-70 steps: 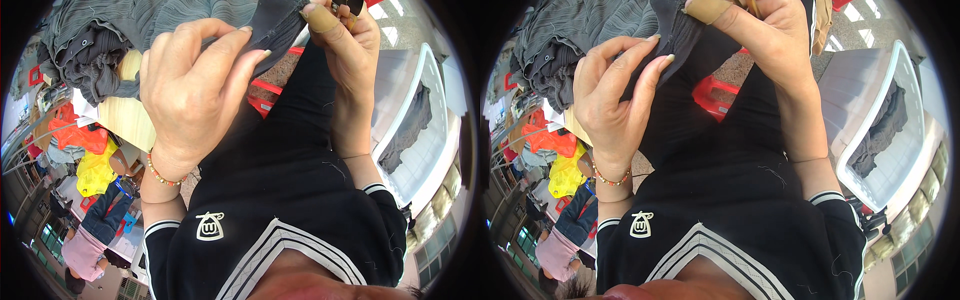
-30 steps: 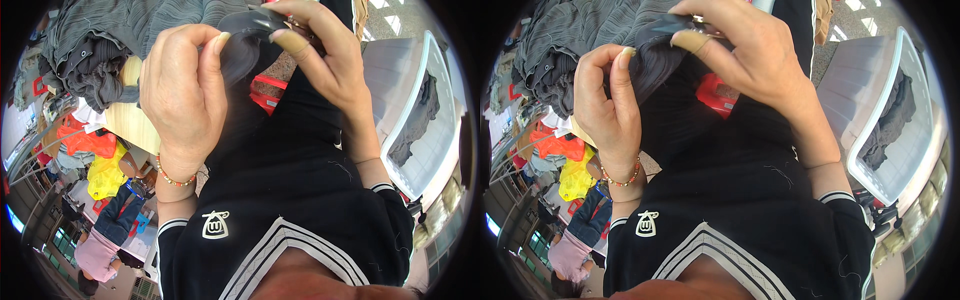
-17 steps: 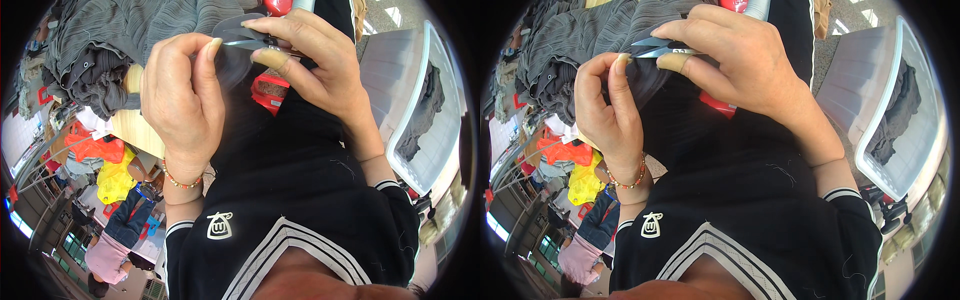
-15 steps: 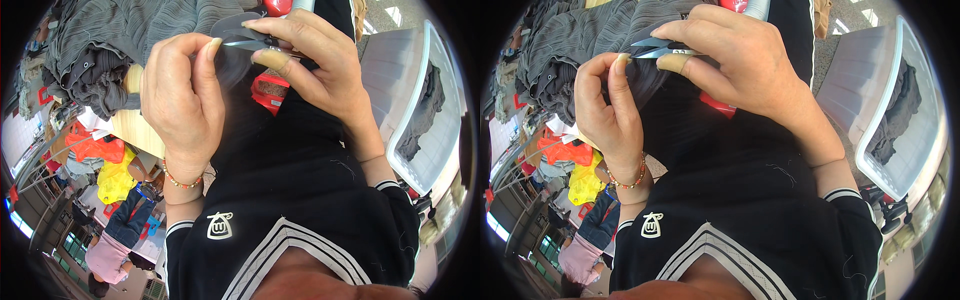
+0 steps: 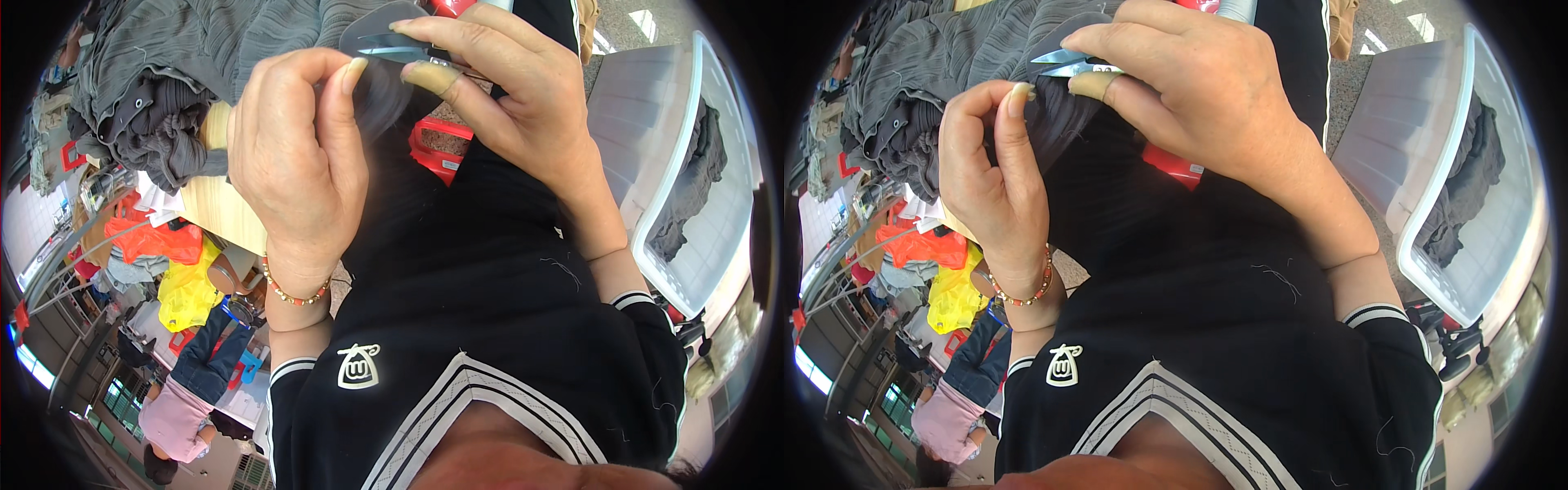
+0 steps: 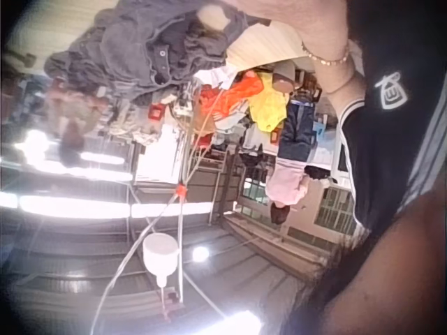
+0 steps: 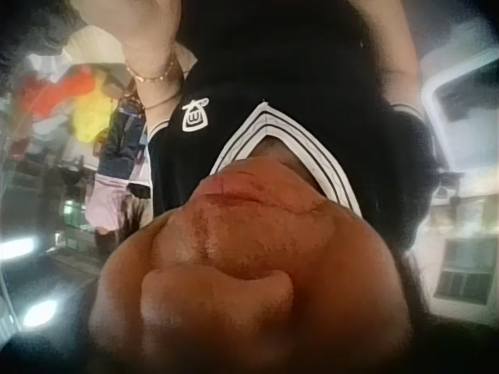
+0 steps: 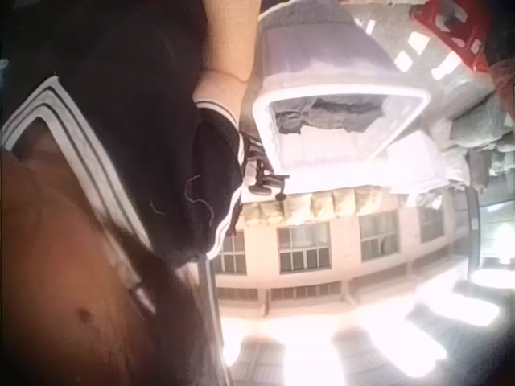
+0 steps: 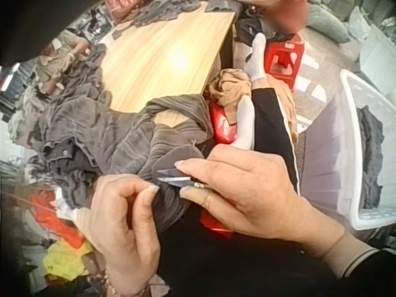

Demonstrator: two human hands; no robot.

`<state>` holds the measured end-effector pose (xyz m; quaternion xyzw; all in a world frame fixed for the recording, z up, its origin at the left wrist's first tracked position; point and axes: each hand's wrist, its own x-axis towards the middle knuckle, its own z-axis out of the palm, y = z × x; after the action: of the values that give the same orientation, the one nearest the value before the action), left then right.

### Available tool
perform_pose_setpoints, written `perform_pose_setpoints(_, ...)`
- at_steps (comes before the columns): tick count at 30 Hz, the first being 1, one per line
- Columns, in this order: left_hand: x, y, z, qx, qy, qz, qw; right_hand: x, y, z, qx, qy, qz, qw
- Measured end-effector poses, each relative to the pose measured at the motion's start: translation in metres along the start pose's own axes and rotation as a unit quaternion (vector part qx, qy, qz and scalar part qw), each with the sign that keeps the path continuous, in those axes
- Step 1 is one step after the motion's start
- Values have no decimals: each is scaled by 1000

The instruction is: The recorder is using small scissors to trim loose threads and excess fabric from clothing items on a workshop table.

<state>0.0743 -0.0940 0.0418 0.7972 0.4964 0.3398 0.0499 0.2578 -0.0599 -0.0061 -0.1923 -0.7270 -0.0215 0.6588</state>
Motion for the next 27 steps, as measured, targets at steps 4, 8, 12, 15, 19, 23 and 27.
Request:
perform_pose_setpoints(4,0,0,-3,-70,7,-51,996,36,-36,-21,-16,-238,369,898)
perform_pose_setpoints(8,-2,-14,-6,-263,73,-118,955,35,-36,-19,-22,-227,406,885)
perform_pose_setpoints(12,-7,-23,-25,-231,112,-105,961,32,-38,-22,2,-228,432,873)
perform_pose_setpoints(15,-9,-24,-33,-133,113,-69,982,24,-38,-24,33,-218,439,871)
perform_pose_setpoints(19,-12,-8,-46,-33,-10,-20,999,-11,-34,-22,41,-220,376,899)
perform_pose_setpoints(23,-11,-7,-46,71,-94,13,993,-14,-36,-15,59,-224,373,898)
perform_pose_setpoints(27,-4,0,-46,102,-107,18,989,5,-39,-16,114,-223,432,866)
